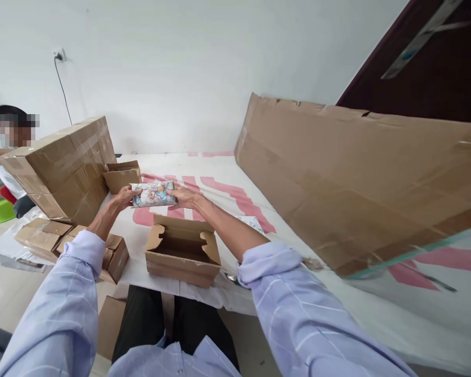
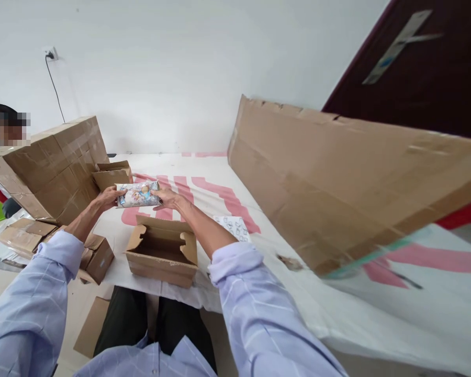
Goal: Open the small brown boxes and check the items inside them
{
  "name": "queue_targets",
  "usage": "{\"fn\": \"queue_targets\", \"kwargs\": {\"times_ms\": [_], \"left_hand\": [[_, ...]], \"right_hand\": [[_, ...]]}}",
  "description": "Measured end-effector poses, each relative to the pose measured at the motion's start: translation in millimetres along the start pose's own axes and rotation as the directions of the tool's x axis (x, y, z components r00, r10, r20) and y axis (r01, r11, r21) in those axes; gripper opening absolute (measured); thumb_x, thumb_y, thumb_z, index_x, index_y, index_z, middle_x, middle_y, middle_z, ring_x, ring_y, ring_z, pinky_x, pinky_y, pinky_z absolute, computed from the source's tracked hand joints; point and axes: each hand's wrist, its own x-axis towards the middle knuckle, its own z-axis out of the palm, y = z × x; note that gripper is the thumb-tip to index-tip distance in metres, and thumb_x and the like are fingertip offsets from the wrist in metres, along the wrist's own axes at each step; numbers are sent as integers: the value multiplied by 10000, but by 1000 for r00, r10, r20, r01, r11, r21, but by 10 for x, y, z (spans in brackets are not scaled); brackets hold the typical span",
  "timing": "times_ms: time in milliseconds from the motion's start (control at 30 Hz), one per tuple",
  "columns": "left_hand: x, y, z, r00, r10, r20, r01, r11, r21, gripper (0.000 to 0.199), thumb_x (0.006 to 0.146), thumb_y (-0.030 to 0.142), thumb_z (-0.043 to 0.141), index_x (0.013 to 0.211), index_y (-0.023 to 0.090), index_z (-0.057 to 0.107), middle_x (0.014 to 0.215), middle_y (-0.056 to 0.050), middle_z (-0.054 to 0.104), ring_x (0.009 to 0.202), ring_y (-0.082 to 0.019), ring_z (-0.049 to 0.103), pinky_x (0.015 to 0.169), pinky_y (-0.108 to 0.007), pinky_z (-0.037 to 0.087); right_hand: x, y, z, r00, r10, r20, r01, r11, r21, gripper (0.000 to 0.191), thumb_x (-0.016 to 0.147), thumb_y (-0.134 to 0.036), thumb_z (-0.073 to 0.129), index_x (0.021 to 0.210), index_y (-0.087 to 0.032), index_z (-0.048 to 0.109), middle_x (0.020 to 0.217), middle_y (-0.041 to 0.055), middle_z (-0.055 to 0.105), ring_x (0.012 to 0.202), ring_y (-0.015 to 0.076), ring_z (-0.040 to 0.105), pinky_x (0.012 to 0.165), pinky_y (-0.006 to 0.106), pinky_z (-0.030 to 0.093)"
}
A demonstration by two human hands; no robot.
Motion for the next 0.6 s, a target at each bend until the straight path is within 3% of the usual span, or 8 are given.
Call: {"fn": "queue_targets", "kwargs": {"times_ms": [133,233,333,400,467,533,600], "left_hand": [[-32,115,-73,997,44,70,-47,998,41,610,481,337,1085,891,145,677,758,-35,738,652,-185,696,638,-335,597],[4,319,-239,989,130,75,-135,988,68,607,453,301,1065,924,148,714,823,-41,769,716,-206,732,672,-330,602],[100,424,-497,981,192,9,-191,975,116,555,470,278,1036,908,156,719,800,-20,762,669,-185,709,637,-302,574],[189,379,-685,977,208,-56,-197,967,161,499,484,252,1021,859,159,703,745,1,737,610,-159,667,597,-283,546],[302,253,-848,970,207,-126,-177,960,215,439,525,231,1012,799,157,678,686,20,694,567,-134,620,569,-267,518],[446,87,-959,962,193,-192,-137,952,272,382,619,237,999,761,147,656,658,29,651,560,-119,591,565,-258,508],[612,-72,-1010,952,178,-248,-91,941,324,307,798,293,935,821,134,674,731,16,664,618,-122,612,603,-262,539]], "right_hand": [[-47,-97,-8,992,-118,-49,112,988,-105,452,887,-559,855,1089,-202,667,900,72,776,746,182,696,740,366,662],[-201,-231,-102,968,-249,-12,242,952,-187,510,887,-584,831,1157,-175,693,1097,119,788,911,222,727,831,362,645],[-543,-255,-281,932,-342,121,356,798,-486,698,857,-572,836,1409,-192,642,1395,176,719,1199,323,704,984,445,613],[-816,-161,-396,954,-225,197,298,663,-687,785,813,-540,858,1481,-208,616,1455,196,690,1274,369,680,1009,470,593],[-1042,-2,-474,974,-63,218,218,534,-817,653,796,-492,854,1364,-210,697,1350,177,742,1199,369,713,949,430,585],[-1176,164,-517,980,30,197,163,444,-881,325,851,-430,778,1086,-205,765,1104,129,794,1021,319,744,840,370,555],[-1213,276,-561,986,51,159,119,448,-886,198,906,-379,684,826,-199,704,847,83,758,815,250,709,727,332,495]]}}
